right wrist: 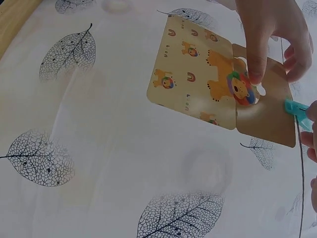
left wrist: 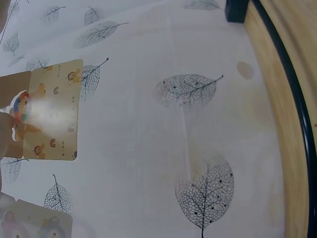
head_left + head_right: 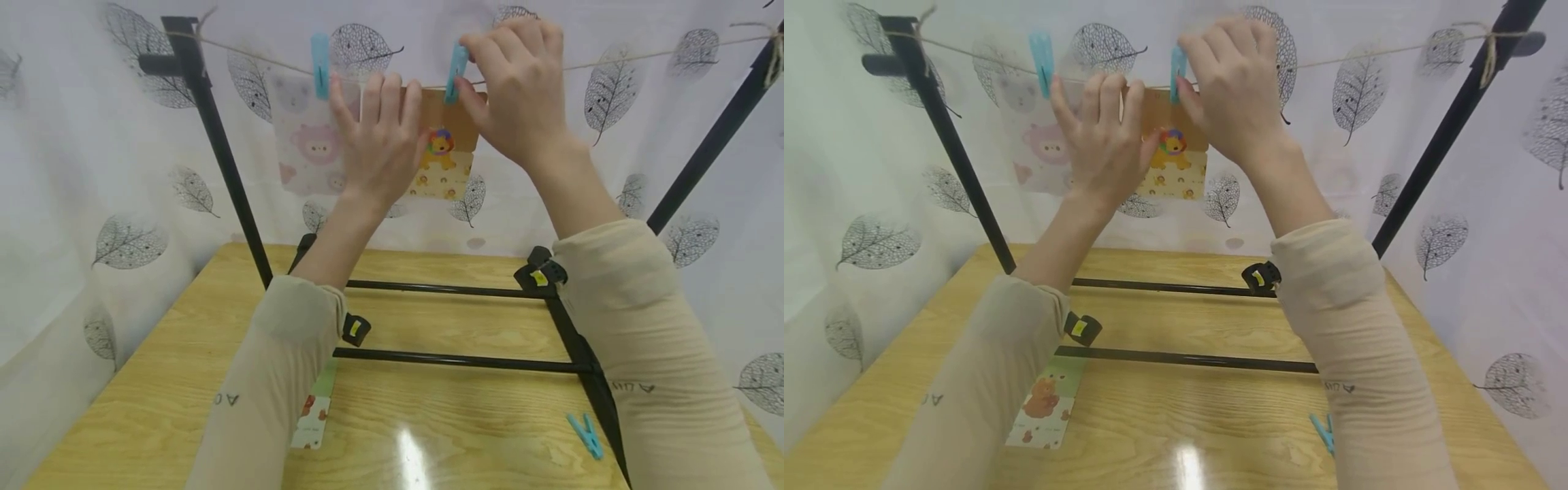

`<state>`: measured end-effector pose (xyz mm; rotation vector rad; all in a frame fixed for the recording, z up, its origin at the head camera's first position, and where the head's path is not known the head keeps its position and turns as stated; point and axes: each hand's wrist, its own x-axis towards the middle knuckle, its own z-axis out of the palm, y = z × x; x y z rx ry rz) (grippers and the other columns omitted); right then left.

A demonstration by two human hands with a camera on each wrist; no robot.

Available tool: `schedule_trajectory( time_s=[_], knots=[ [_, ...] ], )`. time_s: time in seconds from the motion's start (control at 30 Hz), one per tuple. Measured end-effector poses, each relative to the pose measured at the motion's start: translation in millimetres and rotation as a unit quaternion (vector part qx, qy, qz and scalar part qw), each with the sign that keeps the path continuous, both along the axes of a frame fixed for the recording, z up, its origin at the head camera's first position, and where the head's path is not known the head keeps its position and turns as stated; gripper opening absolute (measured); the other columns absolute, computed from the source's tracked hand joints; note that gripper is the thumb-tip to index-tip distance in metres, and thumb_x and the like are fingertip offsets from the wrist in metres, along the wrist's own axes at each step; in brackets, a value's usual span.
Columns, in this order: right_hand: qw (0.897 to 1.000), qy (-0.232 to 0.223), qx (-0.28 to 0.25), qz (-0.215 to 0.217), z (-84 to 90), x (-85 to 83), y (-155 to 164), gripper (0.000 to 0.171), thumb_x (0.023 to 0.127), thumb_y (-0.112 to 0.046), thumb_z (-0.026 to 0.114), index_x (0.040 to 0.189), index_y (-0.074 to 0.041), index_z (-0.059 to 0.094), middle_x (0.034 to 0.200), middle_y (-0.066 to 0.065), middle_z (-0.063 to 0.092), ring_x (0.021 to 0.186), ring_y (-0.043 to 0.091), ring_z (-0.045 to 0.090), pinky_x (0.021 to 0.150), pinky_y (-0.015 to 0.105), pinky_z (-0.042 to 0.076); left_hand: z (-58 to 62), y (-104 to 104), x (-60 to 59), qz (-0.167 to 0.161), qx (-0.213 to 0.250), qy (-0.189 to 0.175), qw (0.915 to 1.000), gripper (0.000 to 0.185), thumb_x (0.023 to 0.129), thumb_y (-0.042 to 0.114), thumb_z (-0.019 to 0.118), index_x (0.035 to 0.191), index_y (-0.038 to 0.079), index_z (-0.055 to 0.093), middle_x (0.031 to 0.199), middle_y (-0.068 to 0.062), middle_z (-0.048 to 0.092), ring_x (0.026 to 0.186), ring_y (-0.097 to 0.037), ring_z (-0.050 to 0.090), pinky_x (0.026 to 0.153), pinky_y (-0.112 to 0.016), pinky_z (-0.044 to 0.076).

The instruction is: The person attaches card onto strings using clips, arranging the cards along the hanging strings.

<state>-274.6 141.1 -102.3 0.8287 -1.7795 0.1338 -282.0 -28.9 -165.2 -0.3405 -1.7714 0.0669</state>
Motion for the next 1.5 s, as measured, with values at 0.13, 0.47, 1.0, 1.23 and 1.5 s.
schedule_trajectory(
  time_s=[0.13,0.47,1.0,1.23,1.5],
  knots=[
    [1.000,-0.014,0.009,-0.021,-1.5,1.2,0.9,0.036,0.094,-0.026,0.050,0.118,0.001,0.057,0.103,0.019,0.061,0.108,0.035,0.045,0.096,0.044,0.025,-1.1,-0.7,-0.8,-0.010,-0.004,0.000,0.9999,0.044,0.092,0.042,0.047,0.120,0.009,0.052,0.120,-0.011,0.050,0.117,-0.027,0.041,0.104,-0.059,0.010],
    [1.000,-0.004,0.018,-0.016,-4.8,0.5,7.0,0.040,0.093,-0.023,0.053,0.125,0.001,0.053,0.110,0.019,0.059,0.111,0.034,0.044,0.098,0.044,0.025,-4.1,-1.3,-2.9,-0.035,-0.019,0.006,0.9992,0.054,0.091,0.049,0.047,0.126,0.008,0.048,0.125,-0.014,0.047,0.123,-0.029,0.037,0.105,-0.058,0.010],
    [0.994,0.091,-0.015,0.054,-22.3,-0.2,15.7,0.028,0.087,-0.013,0.056,0.110,0.001,0.062,0.106,0.016,0.060,0.105,0.033,0.048,0.097,0.042,0.028,-10.9,-10.3,7.4,-0.075,-0.024,0.032,0.9964,0.055,0.090,0.050,0.050,0.123,0.007,0.049,0.126,-0.014,0.048,0.126,-0.029,0.037,0.106,-0.055,0.014],
    [0.990,0.117,-0.017,0.076,-34.1,14.7,22.8,0.025,0.085,-0.013,0.056,0.105,0.001,0.063,0.103,0.015,0.060,0.100,0.034,0.049,0.096,0.044,0.030,-7.4,-14.9,25.2,-0.133,-0.031,0.073,0.9879,0.041,0.090,0.041,0.055,0.108,0.004,0.057,0.111,-0.011,0.056,0.113,-0.028,0.047,0.103,-0.047,0.025],
    [0.988,0.112,-0.035,0.096,-56.8,37.1,28.7,0.022,0.083,-0.013,0.054,0.096,0.001,0.064,0.097,0.016,0.061,0.096,0.036,0.052,0.093,0.049,0.032,-11.9,-30.3,48.7,-0.234,-0.058,0.052,0.9690,0.027,0.086,0.015,0.059,0.063,0.001,0.052,0.063,-0.010,0.051,0.062,-0.028,0.048,0.057,-0.035,0.039]
  ],
)
